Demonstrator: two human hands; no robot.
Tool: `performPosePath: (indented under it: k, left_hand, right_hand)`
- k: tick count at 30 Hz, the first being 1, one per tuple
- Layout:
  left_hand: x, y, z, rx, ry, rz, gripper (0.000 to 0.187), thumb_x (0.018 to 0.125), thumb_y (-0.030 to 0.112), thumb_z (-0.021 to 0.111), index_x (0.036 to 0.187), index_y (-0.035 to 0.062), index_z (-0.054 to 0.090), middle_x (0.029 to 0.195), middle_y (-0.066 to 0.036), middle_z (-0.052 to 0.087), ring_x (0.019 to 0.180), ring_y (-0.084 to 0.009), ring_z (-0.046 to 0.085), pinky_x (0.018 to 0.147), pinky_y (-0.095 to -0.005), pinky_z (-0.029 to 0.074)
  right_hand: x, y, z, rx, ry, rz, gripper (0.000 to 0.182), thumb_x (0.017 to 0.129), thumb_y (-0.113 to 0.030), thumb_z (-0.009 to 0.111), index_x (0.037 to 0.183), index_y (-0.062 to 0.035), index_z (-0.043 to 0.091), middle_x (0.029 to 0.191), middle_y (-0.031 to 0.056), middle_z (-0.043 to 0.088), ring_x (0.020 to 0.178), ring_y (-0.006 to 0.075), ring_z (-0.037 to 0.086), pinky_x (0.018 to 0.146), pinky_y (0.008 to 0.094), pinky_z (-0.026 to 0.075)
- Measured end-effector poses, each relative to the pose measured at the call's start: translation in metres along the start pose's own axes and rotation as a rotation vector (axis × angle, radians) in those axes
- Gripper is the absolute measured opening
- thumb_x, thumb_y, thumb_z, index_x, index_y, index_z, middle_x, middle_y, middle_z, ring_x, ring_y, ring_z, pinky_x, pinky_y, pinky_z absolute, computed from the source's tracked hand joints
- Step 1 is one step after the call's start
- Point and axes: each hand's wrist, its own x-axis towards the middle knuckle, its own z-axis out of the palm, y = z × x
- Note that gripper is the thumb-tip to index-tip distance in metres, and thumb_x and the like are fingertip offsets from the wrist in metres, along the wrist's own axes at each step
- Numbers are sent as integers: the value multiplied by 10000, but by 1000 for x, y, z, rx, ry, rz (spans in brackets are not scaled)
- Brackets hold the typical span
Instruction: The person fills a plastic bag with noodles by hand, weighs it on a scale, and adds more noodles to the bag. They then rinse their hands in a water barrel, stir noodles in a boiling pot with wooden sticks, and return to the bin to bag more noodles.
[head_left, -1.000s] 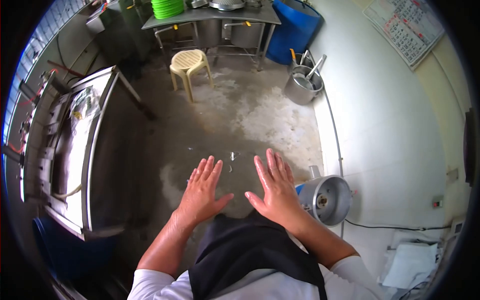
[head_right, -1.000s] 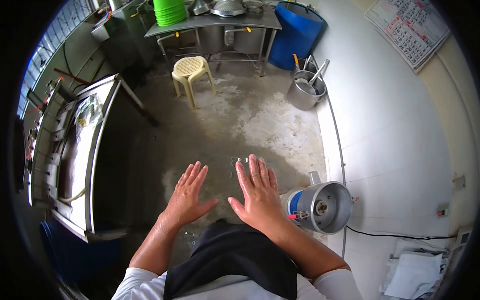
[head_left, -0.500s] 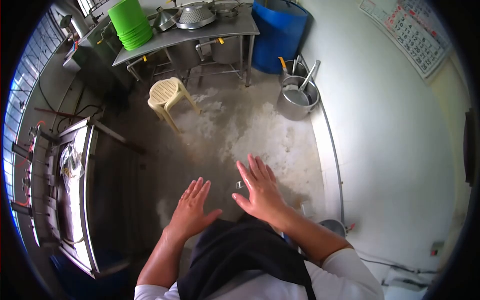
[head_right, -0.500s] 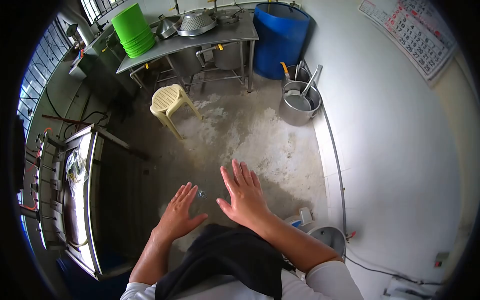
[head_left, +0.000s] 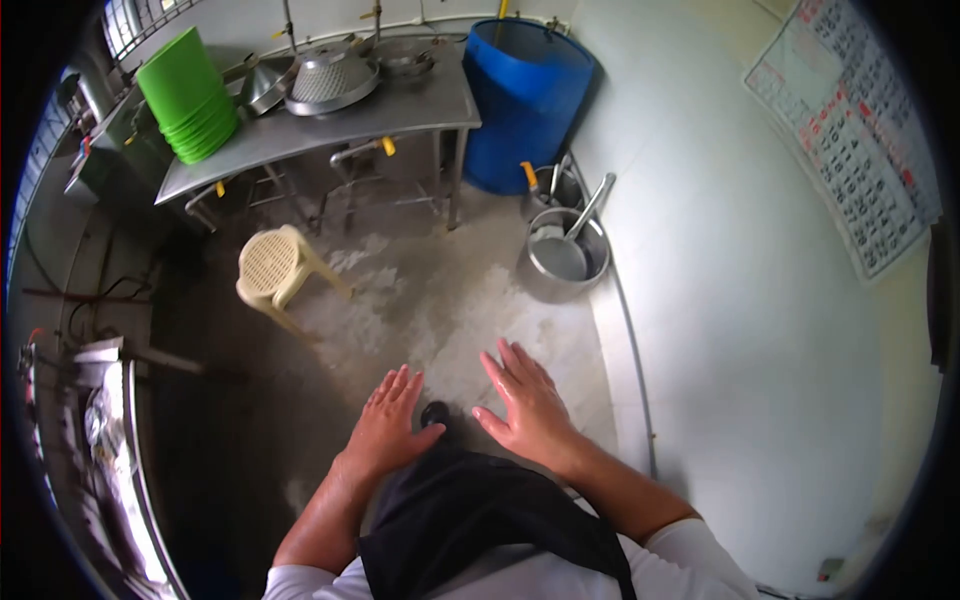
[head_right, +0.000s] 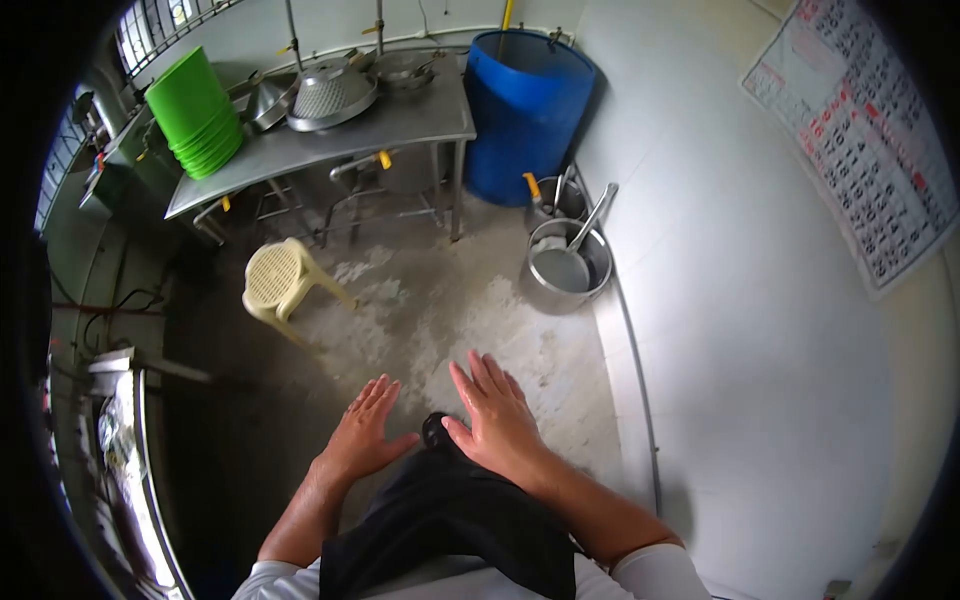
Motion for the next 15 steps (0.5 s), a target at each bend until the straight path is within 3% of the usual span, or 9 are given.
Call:
performPosePath:
  k: [2, 3, 4, 7, 15]
  left_hand:
    - [49, -3, -17, 18, -25, 37, 836, 806, 408, 715, 1451, 10, 362, 1524, -239, 311, 1431, -379, 274, 1158, -457, 264]
    - [73, -1, -29, 48, -26, 110, 828, 813, 407, 710, 1451, 11, 361, 1522, -239, 313, 1430, -380, 276, 1155, -458, 268]
    - [94, 1, -39, 81, -35, 178, 821, 819, 406, 704, 1452, 12, 360, 1521, -240, 316, 1428, -382, 278, 1152, -460, 271]
    - [152, 15, -77, 84, -21, 241, 811, 826, 402, 696, 1451, 10, 358, 1516, -245, 319, 1419, -388, 293, 1147, -459, 280]
    - [263, -6, -75, 78, -20, 132, 782, 824, 408, 689, 1430, 15, 390, 1489, -255, 357, 1395, -401, 328, 1132, -461, 303]
  right_hand:
    - [30, 20, -7, 287, -13, 16, 528, 854, -238, 695, 1322, -47, 542, 1384, 207, 503, 1263, 377, 497, 1044, 435, 414]
    - [47, 21, -16, 311, 113, 18, 313, 861, -175, 684, 1144, -42, 662, 1197, 153, 644, 1096, 313, 620, 925, 373, 504]
    - [58, 25, -22, 320, 116, 40, 313, 861, -175, 684, 1144, -42, 662, 1197, 153, 644, 1096, 313, 620, 925, 373, 504]
    - [92, 48, -31, 441, 141, 189, 162, 887, -144, 624, 985, -39, 698, 959, 132, 692, 882, 322, 660, 782, 394, 527]
    - [192, 151, -35, 572, 36, 224, 154, 886, -159, 645, 940, -29, 708, 920, 144, 692, 817, 306, 669, 699, 360, 533]
